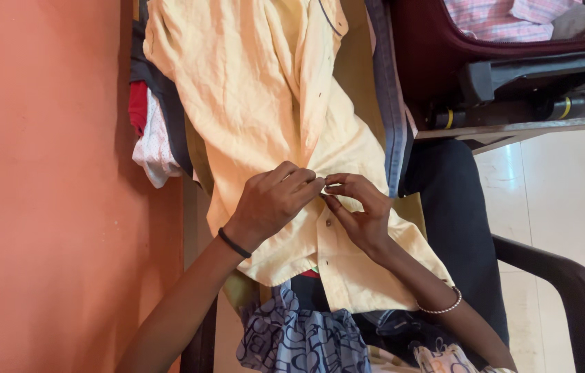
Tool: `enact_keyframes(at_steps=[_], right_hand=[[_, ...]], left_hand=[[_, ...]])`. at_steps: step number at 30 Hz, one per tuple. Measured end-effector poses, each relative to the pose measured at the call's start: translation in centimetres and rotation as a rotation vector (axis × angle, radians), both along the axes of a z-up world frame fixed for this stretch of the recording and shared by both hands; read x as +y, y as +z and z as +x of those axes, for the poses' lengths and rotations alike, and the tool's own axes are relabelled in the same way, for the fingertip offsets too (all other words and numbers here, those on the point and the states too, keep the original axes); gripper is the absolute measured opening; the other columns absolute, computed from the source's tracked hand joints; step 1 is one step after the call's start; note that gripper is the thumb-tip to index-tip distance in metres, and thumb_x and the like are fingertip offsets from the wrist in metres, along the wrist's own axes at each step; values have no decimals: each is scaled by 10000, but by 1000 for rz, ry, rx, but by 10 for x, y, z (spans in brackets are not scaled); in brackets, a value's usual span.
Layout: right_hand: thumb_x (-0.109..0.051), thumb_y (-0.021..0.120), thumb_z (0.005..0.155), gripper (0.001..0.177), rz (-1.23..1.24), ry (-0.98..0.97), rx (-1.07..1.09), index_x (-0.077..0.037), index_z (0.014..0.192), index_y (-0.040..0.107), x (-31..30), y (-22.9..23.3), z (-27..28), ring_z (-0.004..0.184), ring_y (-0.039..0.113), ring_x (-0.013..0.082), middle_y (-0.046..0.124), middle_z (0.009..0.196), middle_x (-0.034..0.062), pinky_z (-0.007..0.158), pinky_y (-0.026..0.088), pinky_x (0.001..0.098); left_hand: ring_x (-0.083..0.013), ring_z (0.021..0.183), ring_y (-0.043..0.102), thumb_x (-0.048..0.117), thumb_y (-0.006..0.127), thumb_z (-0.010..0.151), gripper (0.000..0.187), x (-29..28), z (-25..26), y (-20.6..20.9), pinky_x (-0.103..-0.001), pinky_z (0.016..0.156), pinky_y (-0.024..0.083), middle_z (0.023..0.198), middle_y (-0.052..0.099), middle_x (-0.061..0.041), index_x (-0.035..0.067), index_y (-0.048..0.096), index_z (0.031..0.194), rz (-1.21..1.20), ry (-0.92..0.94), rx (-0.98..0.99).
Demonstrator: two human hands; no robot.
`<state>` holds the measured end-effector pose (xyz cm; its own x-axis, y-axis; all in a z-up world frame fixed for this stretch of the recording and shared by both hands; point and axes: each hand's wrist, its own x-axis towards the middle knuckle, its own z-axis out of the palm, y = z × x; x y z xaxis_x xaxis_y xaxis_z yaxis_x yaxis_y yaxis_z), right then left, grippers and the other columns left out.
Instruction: The person buttons a yellow shirt while it is resting on their lap while they are seated in a chair.
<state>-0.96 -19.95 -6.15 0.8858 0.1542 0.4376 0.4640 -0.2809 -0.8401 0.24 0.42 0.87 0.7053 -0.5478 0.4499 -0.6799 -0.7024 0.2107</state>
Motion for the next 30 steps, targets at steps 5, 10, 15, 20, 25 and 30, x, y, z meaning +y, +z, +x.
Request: enact_keyframes(at_steps=[5,10,15,20,25,30], right_hand=[[79,806,808,241,-13,2,-50,10,1011,695,0,1,0,994,742,231,730,1108,119,832,603,306],[91,784,830,233,-26,40,-87,12,995,639,-1,-2,1,1007,742,246,714,1170,144,827,632,309],[36,793,819,239,-195,47,-181,-21,1015,670,-5,0,4,964,731,271,741,1097,108,776,588,350],[14,763,872,229,-165,113,-42,-10,1091,698,-11,1,8,943,744,268,747,1041,105,776,586,356],[-9,719,938,187,13,146,223,1,1123,692,-7,-10,9,1011,776,218,760,1078,101,850,631,321],[4,735,902,283,54,184,185,1,1179,681,-8,-14,11,1032,750,210,732,1105,116,897,638,315]], left_hand=[[-121,996,655,116,709,857,260,-1,-2,1,-264,658,534,1043,655,59,139,715,1116,96,-26,-151],[-112,992,644,139,707,871,238,-1,-3,-1,-251,636,522,1049,648,64,165,707,1108,109,-31,-167],[-110,1018,639,149,694,873,218,2,-1,-7,-243,659,525,1031,630,69,202,694,1084,152,-50,-214],[-128,1027,632,160,692,894,173,3,1,-11,-255,719,541,1033,608,53,185,681,1064,189,-81,-270],[-137,992,641,151,698,861,183,1,-1,-7,-282,717,548,1008,640,53,173,689,1042,148,-66,-172],[-153,948,651,139,748,858,106,0,2,-5,-302,692,543,948,676,50,142,702,953,8,-59,-10]])
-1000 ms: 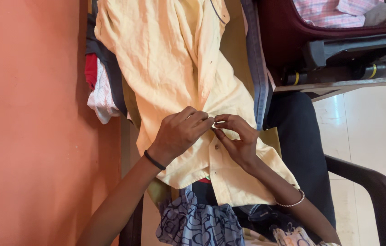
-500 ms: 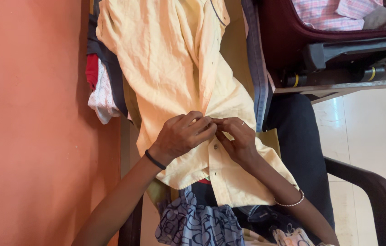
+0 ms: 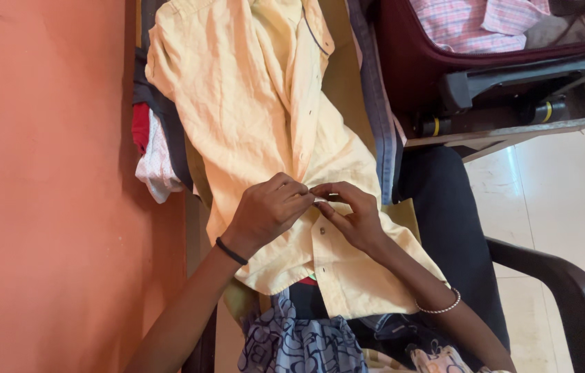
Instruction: The person buttons a yellow shirt while it is resting on their lap while they are seated in a chair.
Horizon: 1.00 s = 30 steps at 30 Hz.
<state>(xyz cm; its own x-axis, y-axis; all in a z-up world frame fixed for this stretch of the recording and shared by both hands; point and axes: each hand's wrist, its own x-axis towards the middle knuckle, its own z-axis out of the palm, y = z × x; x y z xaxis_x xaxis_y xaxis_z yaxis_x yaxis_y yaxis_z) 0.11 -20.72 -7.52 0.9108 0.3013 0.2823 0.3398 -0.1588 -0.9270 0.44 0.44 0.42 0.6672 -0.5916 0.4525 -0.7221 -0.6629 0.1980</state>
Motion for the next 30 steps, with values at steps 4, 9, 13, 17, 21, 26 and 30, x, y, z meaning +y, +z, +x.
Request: enact_keyframes(at_steps=[4,9,13,17,21,26,30], right_hand=[[-25,792,879,267,-61,-3,-48,-12,1130,702,0,-2,3,956,761,202,744,1054,108,846,634,308],[-27,826,814,246,-193,3,-232,-22,1014,682,1,2,3,894,730,246,720,983,85,765,586,332],[-22,836,777,283,-217,-20,-285,-25,1000,661,-1,13,-1,882,715,253,704,964,77,761,577,346],[-27,847,770,299,-327,-94,-405,-31,1001,658,-1,17,-5,891,703,252,698,1001,75,742,566,345],[-122,851,767,320,-468,-172,-611,-21,983,637,-4,16,-6,1007,695,287,665,1045,98,761,561,369],[-152,847,779,304,-522,-280,-746,-37,968,639,0,7,-8,1104,654,305,660,1089,110,795,572,391],[-140,860,851,286,-484,-272,-868,-53,916,596,-3,1,-4,1096,626,271,627,1054,73,927,629,419]], left_hand=[[-179,918,647,131,769,849,102,6,5,1,-318,704,552,924,672,17,111,720,936,-37,-66,110],[-193,895,651,135,780,810,122,7,3,-2,-330,697,551,905,672,9,104,716,910,7,-72,145],[-191,901,656,138,792,794,161,4,0,-2,-333,689,549,911,672,0,92,721,931,-24,-62,122],[-188,874,667,126,795,797,147,-1,0,0,-328,692,556,887,698,-1,98,743,931,-166,-26,206],[-190,849,672,124,807,809,105,-6,0,0,-325,721,567,871,712,-11,90,754,893,-327,-12,299],[-171,760,647,93,819,767,90,-6,5,-4,-300,670,542,815,717,-7,99,799,855,-448,-1,536],[-150,775,653,88,822,765,101,-5,7,-5,-286,652,533,840,729,3,102,791,860,-500,-26,571]])
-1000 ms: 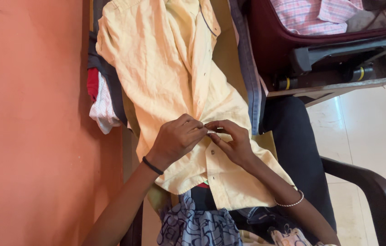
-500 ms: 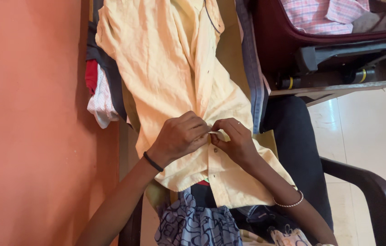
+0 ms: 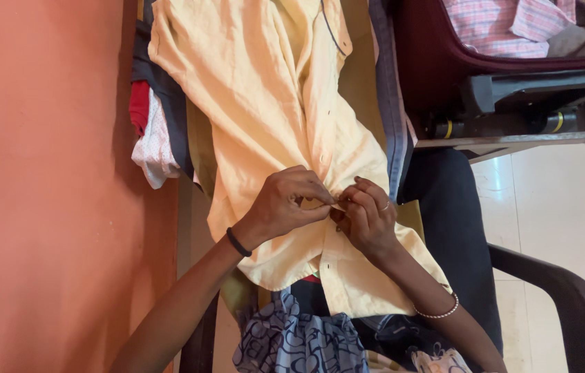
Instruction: The person buttons a yellow shirt while it is resting on their lap while they are seated in a chair.
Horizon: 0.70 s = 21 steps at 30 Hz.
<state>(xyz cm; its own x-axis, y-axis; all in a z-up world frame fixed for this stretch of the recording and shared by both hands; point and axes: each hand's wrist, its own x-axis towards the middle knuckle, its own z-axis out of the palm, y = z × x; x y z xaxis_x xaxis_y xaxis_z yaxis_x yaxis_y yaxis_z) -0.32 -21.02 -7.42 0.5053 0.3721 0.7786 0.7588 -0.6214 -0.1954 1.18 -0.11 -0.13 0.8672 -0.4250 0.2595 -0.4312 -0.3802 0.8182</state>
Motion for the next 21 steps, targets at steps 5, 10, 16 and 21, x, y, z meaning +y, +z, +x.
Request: enact_keyframes(at_steps=[5,10,16,21], right_hand=[[-161,859,907,336,-37,59,-183,-68,848,541,-9,0,7,995,636,229,670,986,64,858,650,423],[-170,841,900,310,-88,87,-319,-74,826,556,-25,-4,17,856,663,196,710,926,53,783,639,396],[-141,828,926,380,-137,193,-386,-122,788,475,-31,-13,18,804,664,149,727,951,40,819,631,370],[-75,811,889,319,-197,218,-454,-141,782,518,-25,-6,19,775,645,134,729,936,15,804,593,330]], left_hand=[[-162,748,645,84,810,769,114,-2,-1,3,-298,655,528,820,724,-3,96,790,881,-74,-32,109],[-188,842,673,112,786,818,159,-8,-13,10,-305,755,556,919,732,-2,112,747,972,67,16,-145],[-187,884,655,124,771,818,246,-10,-15,16,-317,731,556,980,693,15,125,731,1061,205,-7,-254],[-187,904,632,129,762,810,201,-14,-16,5,-332,693,549,958,651,16,129,737,1010,363,-5,-248]])
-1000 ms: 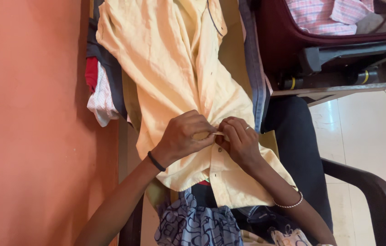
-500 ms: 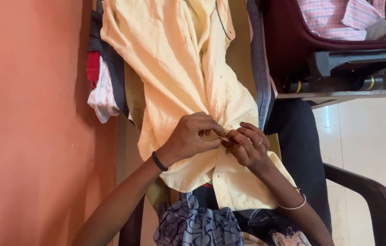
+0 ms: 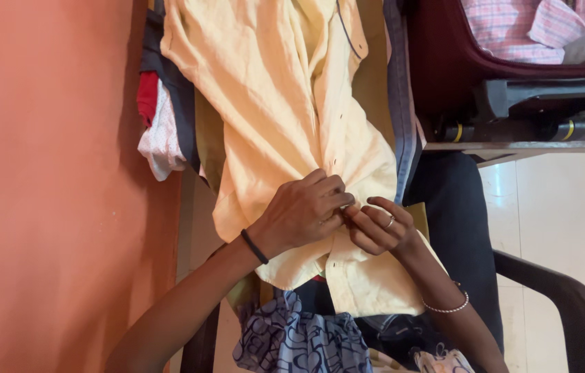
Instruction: The person buttons a yellow shirt while it is resting on their lap while they are seated in a chair.
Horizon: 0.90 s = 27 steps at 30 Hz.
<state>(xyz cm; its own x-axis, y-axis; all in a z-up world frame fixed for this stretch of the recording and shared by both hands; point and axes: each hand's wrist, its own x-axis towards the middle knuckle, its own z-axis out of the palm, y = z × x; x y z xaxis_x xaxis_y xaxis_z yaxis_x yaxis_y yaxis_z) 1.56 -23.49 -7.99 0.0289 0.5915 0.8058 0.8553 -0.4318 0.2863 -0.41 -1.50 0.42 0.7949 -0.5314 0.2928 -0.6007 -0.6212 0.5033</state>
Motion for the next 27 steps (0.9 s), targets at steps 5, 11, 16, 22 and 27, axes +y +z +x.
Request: enact_keyframes(at_steps=[5,11,16,22,27], right_hand=[[-39,797,868,221,13,6,128,-126,778,615,6,18,-4,833,684,147,711,925,-3,868,584,366],[-59,752,895,149,366,-175,801,-67,981,631,-1,26,6,998,672,273,700,1039,78,930,540,457],[-182,840,837,551,114,-503,967,2,1276,563,-15,6,21,1045,616,423,678,1181,230,835,462,502],[-188,794,875,607,222,-583,1332,-130,1420,535,-15,42,14,824,700,371,709,886,207,694,541,431],[-121,760,794,455,285,-584,1418,-201,1238,698,-55,102,8,702,717,299,726,889,175,657,562,403]], left_hand=[[-186,951,634,146,770,863,221,13,17,-3,-313,808,566,1135,658,-25,157,761,1084,-70,11,75],[-311,1209,598,271,742,896,388,63,7,23,-440,959,535,1315,632,-115,99,701,1241,5,487,42],[-383,1136,609,468,671,934,538,101,-12,-19,-512,873,526,1283,618,-193,47,599,1260,539,766,404],[-510,832,653,309,682,863,773,104,-29,-14,-620,752,495,848,675,-282,1,341,1485,341,573,491],[-423,742,684,274,572,914,615,95,-73,67,-565,741,528,758,666,-235,269,468,1520,326,631,522]])
